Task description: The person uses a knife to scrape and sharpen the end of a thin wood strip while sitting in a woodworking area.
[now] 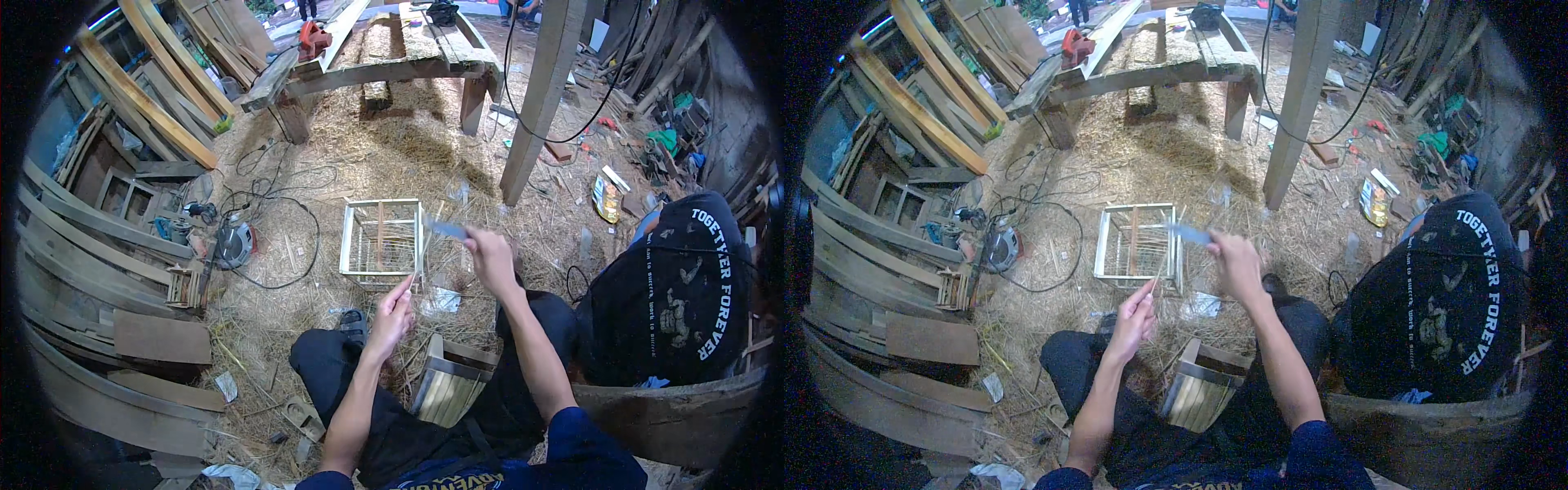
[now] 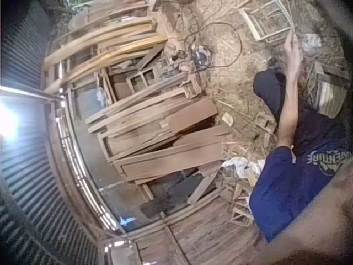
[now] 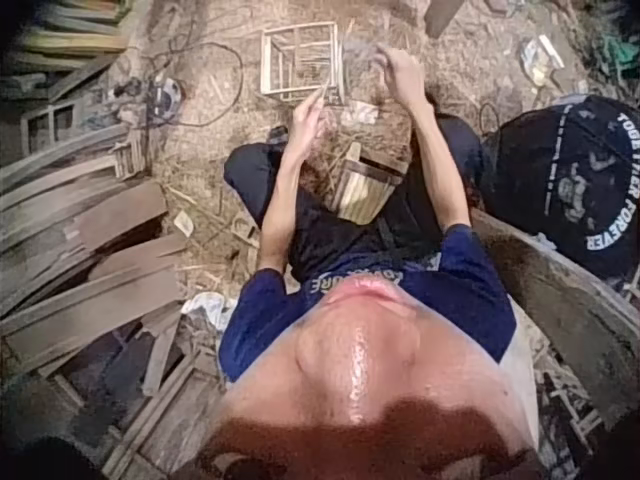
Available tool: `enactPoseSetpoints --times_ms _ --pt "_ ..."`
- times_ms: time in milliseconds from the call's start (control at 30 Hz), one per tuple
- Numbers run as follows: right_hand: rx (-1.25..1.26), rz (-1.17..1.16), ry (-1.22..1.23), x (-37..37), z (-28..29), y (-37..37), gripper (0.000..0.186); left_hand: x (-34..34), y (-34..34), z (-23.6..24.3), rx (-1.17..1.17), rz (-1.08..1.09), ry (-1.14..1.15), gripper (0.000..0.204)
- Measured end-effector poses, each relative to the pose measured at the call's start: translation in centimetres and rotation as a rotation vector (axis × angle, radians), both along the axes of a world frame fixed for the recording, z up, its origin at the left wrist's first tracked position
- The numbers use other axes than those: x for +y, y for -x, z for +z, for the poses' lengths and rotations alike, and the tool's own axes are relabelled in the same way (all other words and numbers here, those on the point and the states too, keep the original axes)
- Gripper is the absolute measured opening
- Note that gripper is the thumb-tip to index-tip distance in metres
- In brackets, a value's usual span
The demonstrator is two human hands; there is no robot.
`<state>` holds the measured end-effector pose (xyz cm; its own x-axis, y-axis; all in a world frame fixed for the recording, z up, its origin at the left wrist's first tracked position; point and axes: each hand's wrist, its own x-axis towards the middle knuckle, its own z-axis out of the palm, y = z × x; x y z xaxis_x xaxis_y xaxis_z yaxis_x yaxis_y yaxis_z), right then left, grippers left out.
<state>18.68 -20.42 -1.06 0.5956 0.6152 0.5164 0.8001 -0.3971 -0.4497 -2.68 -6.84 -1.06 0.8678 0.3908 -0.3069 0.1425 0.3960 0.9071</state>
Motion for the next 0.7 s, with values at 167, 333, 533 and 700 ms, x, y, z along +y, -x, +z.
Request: enactPoseSetpoints --times_ms 167,333,533,700 --pt "0.107 0.416 0.070 2.2 -0.1 6.5 0.021 0.5 -0.7 -1.5 -0.026 0.038 -0.097 0.047" --pt "0.105 0.087 -0.156 1.6 1.4 0.8 0.020 -0.4 0.2 0.2 -0.032 -0.018 -0.204 0.041" --pt "0.181 0.349 -0.097 1.5 -1.1 4.1 0.023 0.1 -0.5 -0.6 -0.052 0.044 0.042 0.046" --pt "0.449 0.183 -0.100 1.4 0.8 1.0 0.023 -0.4 -0.4 0.3 -0.048 0.005 -0.004 0.046"
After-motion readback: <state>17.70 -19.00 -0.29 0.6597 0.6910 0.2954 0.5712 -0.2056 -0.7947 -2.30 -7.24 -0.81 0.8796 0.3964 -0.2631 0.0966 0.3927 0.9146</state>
